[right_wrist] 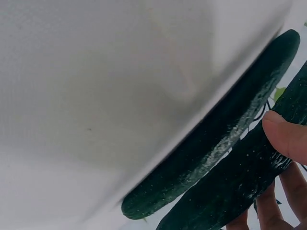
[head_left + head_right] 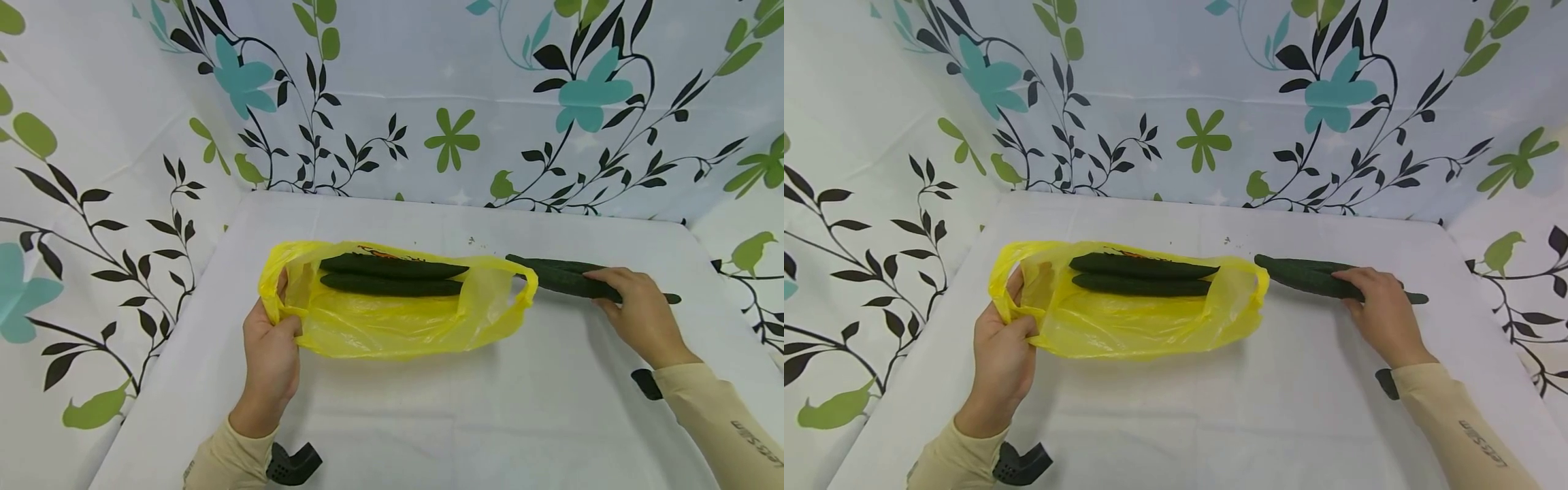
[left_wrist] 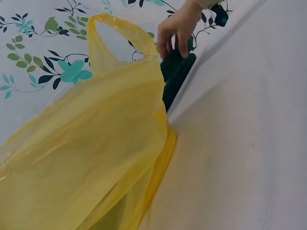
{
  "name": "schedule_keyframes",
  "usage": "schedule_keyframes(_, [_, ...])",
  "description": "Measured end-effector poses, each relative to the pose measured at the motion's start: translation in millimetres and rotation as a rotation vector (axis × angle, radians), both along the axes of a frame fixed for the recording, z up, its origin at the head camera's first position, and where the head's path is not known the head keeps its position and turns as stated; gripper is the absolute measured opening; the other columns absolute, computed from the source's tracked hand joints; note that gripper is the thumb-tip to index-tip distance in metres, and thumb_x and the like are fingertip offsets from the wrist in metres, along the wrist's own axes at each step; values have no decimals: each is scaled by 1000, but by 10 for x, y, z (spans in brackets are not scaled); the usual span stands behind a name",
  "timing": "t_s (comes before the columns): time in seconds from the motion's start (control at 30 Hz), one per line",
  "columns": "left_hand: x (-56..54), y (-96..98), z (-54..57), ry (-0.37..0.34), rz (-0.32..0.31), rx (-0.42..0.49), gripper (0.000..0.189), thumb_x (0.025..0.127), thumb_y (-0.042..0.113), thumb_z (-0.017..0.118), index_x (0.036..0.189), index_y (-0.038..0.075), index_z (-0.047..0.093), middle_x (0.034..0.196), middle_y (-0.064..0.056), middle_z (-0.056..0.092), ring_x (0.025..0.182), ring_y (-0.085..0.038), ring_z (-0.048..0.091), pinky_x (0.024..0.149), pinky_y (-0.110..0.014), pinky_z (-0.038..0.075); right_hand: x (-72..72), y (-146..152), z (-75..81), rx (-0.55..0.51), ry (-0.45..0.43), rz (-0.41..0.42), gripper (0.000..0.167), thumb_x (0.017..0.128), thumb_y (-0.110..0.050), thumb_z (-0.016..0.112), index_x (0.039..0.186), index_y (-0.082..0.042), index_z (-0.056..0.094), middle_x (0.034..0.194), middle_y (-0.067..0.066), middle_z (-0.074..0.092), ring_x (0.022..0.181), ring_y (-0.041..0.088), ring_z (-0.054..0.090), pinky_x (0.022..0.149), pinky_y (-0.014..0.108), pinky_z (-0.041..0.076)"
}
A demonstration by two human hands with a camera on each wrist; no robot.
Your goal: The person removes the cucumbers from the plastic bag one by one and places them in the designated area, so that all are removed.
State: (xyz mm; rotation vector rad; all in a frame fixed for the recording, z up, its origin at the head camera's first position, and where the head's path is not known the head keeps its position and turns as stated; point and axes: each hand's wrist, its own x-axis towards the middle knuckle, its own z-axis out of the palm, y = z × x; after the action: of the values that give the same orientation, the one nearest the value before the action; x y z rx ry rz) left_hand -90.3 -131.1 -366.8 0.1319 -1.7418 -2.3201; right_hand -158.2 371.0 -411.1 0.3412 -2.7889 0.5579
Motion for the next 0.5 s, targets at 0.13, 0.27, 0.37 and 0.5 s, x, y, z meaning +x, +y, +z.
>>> schedule_keyframes(0.13, [-12,6,0,5,0,-1,81,78,-25,27,155,-2,27,159,-2,34,143,-19,35,111,-28,35,-14,10,-31,8,-20,-3,48,81,12,74,125,-2,65,128,26,60,118,54,48,96,69,37])
schedule_keyframes(0.27, [-19,6,4,2,2,-2,80,78,-25,27,155,-3,28,159,-2,34,143,-19,35,111,-28,35,-42,14,-61,15,-31,5,46,81,12,73,125,-2,65,126,24,61,120,53,48,97,69,36])
schedule_keyframes(0.37, [-21,5,6,-5,6,-3,79,79,-25,27,154,-4,29,159,-1,34,143,-18,35,111,-28,34,-61,17,-79,28,-35,4,45,81,11,74,124,-1,66,125,24,61,121,53,47,97,69,36])
schedule_keyframes(0.5, [-30,6,8,-11,8,-3,77,79,-25,27,154,-4,29,158,-2,34,143,-16,34,112,-27,33,-80,25,-91,42,-35,4,45,80,12,74,122,-1,66,125,25,61,120,52,48,96,69,37])
